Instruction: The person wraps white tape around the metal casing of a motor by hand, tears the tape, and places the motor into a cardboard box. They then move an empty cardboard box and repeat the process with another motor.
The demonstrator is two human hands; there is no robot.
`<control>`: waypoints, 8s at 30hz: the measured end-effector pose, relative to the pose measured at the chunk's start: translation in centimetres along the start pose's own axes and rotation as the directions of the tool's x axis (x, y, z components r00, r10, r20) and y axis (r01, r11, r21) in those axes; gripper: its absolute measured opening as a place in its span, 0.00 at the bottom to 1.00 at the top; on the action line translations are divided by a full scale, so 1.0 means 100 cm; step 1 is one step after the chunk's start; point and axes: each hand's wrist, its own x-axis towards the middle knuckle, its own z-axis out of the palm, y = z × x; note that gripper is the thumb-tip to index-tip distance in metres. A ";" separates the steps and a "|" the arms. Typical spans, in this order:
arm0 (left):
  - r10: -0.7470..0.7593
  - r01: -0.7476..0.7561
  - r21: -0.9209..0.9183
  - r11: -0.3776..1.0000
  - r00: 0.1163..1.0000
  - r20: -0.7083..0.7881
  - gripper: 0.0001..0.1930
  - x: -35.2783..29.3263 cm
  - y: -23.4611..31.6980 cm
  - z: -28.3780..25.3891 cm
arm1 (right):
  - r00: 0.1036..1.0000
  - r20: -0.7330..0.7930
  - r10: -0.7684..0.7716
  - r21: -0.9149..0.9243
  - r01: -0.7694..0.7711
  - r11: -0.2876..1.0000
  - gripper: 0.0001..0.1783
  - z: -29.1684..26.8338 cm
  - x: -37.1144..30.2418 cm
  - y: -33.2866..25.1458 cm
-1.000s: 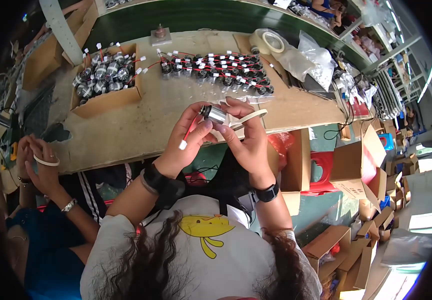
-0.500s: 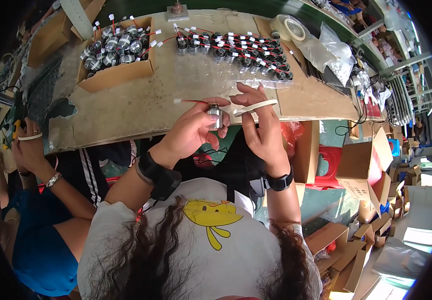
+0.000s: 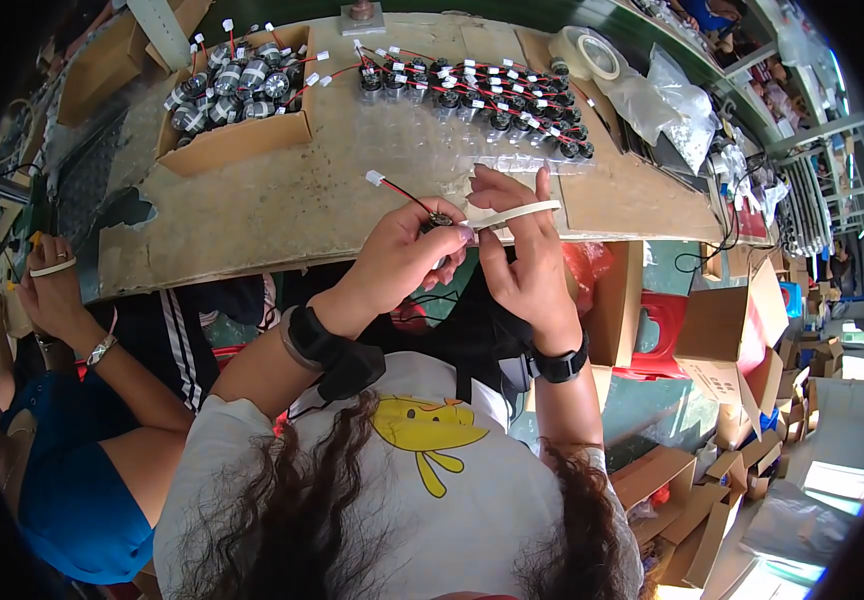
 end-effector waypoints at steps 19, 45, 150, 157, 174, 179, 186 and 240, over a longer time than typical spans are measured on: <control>-0.068 0.124 -0.507 0.853 0.990 0.127 0.18 -0.007 0.006 -0.003 | 0.994 -0.108 0.036 0.046 -0.031 0.998 0.05 -0.011 0.005 0.006; 0.167 -0.164 0.076 0.984 0.985 -0.042 0.18 -0.019 0.006 0.004 | 0.998 -0.014 -0.064 -0.010 0.064 0.998 0.07 -0.002 0.003 -0.013; 0.297 -0.335 -0.335 0.881 0.941 -0.161 0.20 -0.002 -0.027 -0.010 | 0.978 -0.169 0.120 0.164 -0.092 0.982 0.03 0.023 0.012 -0.009; 0.203 -0.217 -0.326 0.920 0.976 -0.076 0.20 -0.006 -0.026 -0.019 | 0.980 -0.200 0.000 -0.029 -0.006 1.000 0.03 0.009 0.014 -0.012; 0.203 -0.212 -0.299 0.930 0.977 -0.063 0.20 -0.007 -0.015 -0.012 | 0.983 -0.119 0.140 0.264 -0.105 0.959 0.06 0.013 0.005 -0.005; 0.190 -0.192 -0.297 0.935 0.981 -0.035 0.19 -0.009 -0.017 -0.016 | 0.971 -0.240 0.019 0.062 -0.005 0.998 0.06 0.011 0.008 -0.014; 0.211 -0.218 -0.277 0.936 0.976 -0.055 0.19 -0.009 -0.020 -0.011 | 0.960 -0.269 -0.075 -0.145 0.037 0.989 0.08 0.017 0.007 -0.017; 0.211 -0.210 -0.154 0.966 0.977 -0.012 0.21 -0.017 -0.015 -0.016 | 0.966 -0.251 -0.064 -0.259 -0.003 0.966 0.05 0.003 0.001 -0.007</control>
